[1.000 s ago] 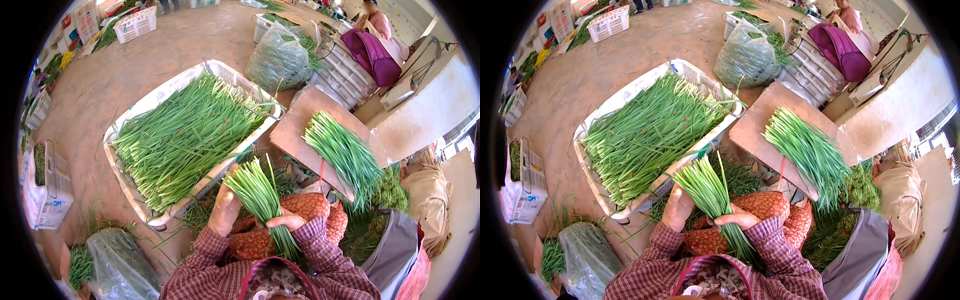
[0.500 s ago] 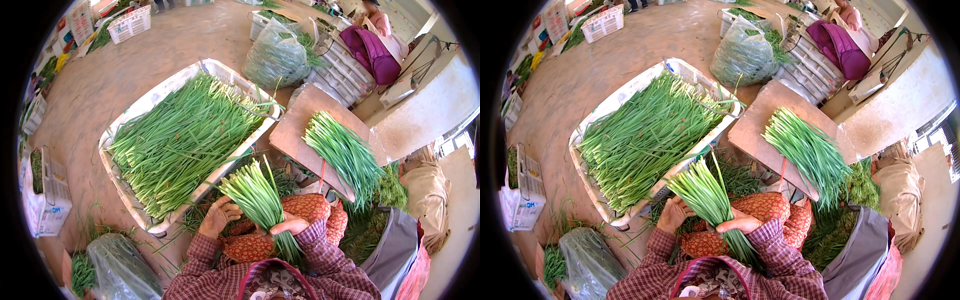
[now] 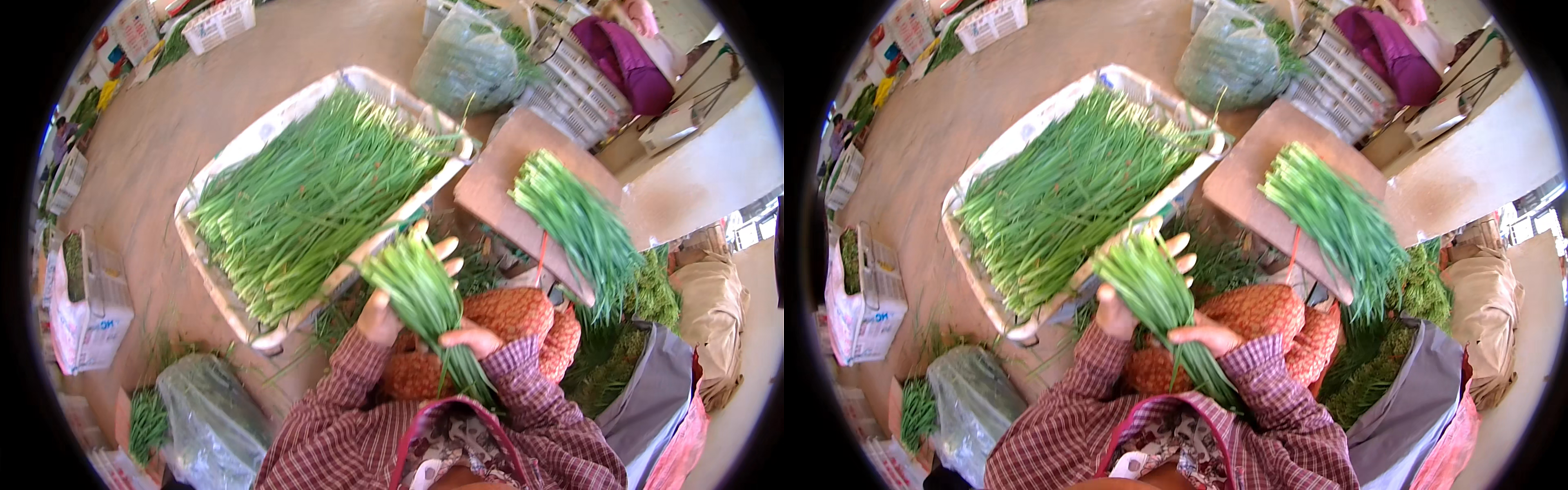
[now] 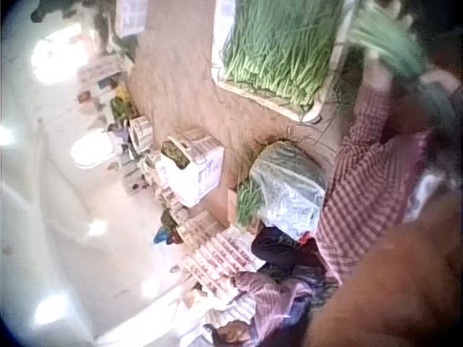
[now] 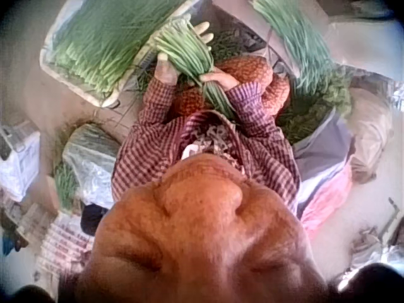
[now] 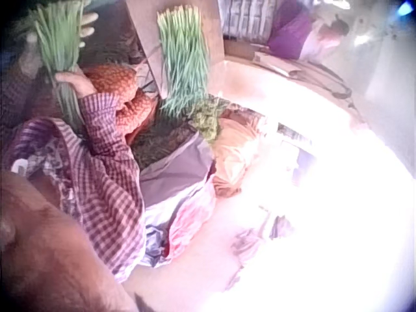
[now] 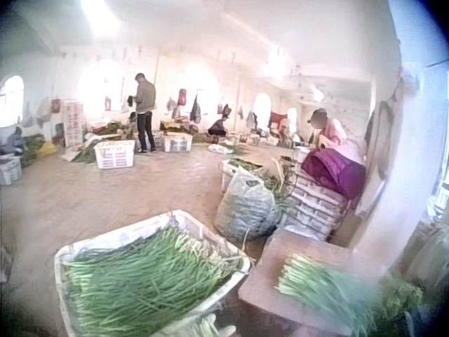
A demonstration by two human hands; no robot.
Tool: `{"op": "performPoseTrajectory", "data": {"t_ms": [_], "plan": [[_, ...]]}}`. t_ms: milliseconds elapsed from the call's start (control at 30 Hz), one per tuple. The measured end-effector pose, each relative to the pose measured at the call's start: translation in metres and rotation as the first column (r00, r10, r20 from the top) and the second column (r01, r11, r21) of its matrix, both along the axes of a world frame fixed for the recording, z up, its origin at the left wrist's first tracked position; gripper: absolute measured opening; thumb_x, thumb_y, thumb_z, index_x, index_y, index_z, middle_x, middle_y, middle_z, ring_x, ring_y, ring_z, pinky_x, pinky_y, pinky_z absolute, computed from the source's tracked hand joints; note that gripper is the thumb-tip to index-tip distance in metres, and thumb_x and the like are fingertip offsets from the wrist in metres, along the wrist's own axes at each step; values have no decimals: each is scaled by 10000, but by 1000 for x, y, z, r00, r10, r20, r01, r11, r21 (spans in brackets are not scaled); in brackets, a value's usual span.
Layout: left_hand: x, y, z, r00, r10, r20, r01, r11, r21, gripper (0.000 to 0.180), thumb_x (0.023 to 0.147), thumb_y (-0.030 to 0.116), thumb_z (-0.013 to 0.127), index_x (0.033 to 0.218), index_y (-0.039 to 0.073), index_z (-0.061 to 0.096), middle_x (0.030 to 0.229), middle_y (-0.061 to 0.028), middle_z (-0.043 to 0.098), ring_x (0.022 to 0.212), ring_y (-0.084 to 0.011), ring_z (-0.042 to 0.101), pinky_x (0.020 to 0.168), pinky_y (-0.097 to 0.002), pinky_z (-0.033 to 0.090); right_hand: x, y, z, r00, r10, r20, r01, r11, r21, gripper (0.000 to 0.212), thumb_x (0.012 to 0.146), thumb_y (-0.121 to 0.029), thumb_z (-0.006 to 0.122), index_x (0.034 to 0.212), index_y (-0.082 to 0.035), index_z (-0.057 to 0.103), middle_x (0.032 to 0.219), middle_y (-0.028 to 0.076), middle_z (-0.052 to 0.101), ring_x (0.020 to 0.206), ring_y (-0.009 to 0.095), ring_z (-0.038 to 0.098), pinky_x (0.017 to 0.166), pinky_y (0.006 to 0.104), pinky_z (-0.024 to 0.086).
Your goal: The person bundles green onions by gathering a group together, trimming the ends with a small blade, and tying them with a red string.
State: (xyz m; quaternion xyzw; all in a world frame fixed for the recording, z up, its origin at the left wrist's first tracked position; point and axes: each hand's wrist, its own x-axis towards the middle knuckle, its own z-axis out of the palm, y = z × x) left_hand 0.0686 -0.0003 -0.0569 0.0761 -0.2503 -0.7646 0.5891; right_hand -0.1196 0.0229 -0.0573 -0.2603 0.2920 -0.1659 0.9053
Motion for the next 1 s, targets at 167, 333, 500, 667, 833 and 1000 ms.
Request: {"op": "performPoseTrajectory", "data": {"t_ms": [167, 333, 500, 667, 833, 1000], "plan": [[-8, 3, 0, 994, -12, -108, 12, 1000, 6, 1059, 762, 359, 768, 1571, 99, 135, 1308, -176, 591, 1111, -292, 637, 984, -416, 523, -13, -1, 10, 983, 88, -160, -136, 939, -317, 641, 858, -299, 773, 1360, -14, 494, 1163, 48, 626, 1053, 148, 570, 934, 303, 475], [-19, 4, 7, 989, -71, -127, 70, 997, -16, 1008, 743, 239, 760, 1546, 32, 188, 1094, -127, 699, 958, -266, 694, 893, -377, 570, -53, -18, 51, 965, -13, -261, -157, 771, -618, 932, 823, -455, 782, 1494, 3, 326, 1418, 178, 499, 1309, 272, 468, 1091, 415, 386], [-40, 4, 24, 974, -214, -77, 211, 977, -42, 921, 739, 200, 751, 1511, 9, 285, 1084, -134, 703, 954, -246, 697, 887, -369, 569, -67, -51, 112, 904, -367, -217, -42, 431, -902, 806, 927, -422, 669, 1512, -12, 297, 1430, 185, 483, 1317, 272, 470, 1078, 416, 399], [-56, 11, 38, 973, -227, 41, 228, 974, -16, 863, 722, 239, 768, 1451, -6, 376, 1091, -159, 686, 954, -288, 689, 862, -396, 570, -41, -66, 163, 910, -369, -186, -218, -46, -975, 539, 931, -266, 689, 1370, -6, 514, 1218, 184, 625, 1127, 233, 618, 980, 363, 488], [-63, 14, 39, 970, -243, 10, 243, 970, 3, 837, 757, 178, 751, 1469, -8, 352, 1103, -178, 686, 950, -281, 697, 868, -381, 566, -46, -42, 154, 781, -603, -162, -121, 108, -987, 242, 906, -211, 722, 862, 24, 684, 600, 39, 595, 536, 75, 509, 498, 283, 415], [-64, 15, 42, 968, -251, -14, 251, 968, -27, 778, 759, 162, 750, 1432, -14, 402, 1098, -176, 689, 971, -285, 697, 889, -386, 567, -51, -41, 150, 743, -650, -160, -169, 49, -984, 169, 856, -185, 735, 861, -21, 699, 754, 108, 675, 627, 225, 643, 576, 344, 487]]}}
